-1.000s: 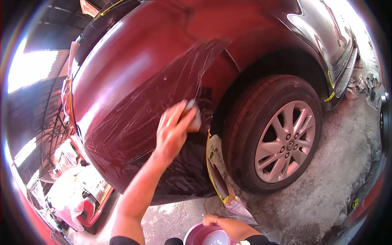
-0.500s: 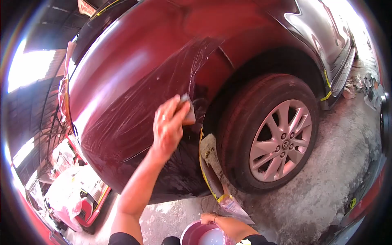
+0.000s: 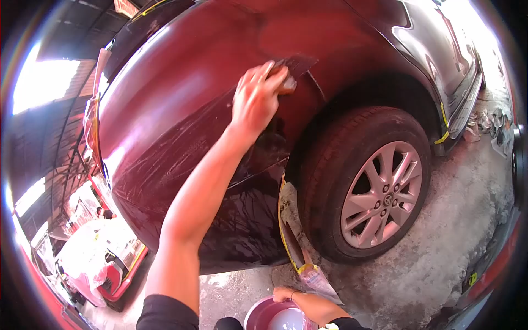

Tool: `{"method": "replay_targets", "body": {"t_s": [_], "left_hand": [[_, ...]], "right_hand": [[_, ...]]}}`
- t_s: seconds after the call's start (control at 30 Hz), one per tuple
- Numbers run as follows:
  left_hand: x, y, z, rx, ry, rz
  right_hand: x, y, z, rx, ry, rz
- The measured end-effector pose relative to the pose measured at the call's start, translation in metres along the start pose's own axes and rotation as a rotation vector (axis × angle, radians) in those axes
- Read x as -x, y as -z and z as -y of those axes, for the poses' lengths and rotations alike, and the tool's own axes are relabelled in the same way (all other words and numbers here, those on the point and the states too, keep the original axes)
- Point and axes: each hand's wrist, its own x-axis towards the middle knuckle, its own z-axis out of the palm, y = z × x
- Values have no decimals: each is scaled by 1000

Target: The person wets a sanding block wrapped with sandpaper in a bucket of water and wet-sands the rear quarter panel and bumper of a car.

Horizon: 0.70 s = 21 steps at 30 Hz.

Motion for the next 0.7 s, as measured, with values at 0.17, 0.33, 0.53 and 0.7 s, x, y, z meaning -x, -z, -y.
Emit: {"method": "replay_targets", "body": {"t_s": [0.17, 0.33, 0.53, 0.7], "left_hand": [[68, 41, -13, -72, 78, 58], [27, 19, 2, -3, 7, 65], [-22, 3, 13, 43, -143, 65], [68, 67, 35, -46, -69, 89]], "right_hand": [[-32, -16, -16, -8, -4, 50], [-24, -2, -22, 27, -11, 72], [-57, -30, -44, 17, 109, -6], [22, 29, -4, 277, 293, 47]]}}
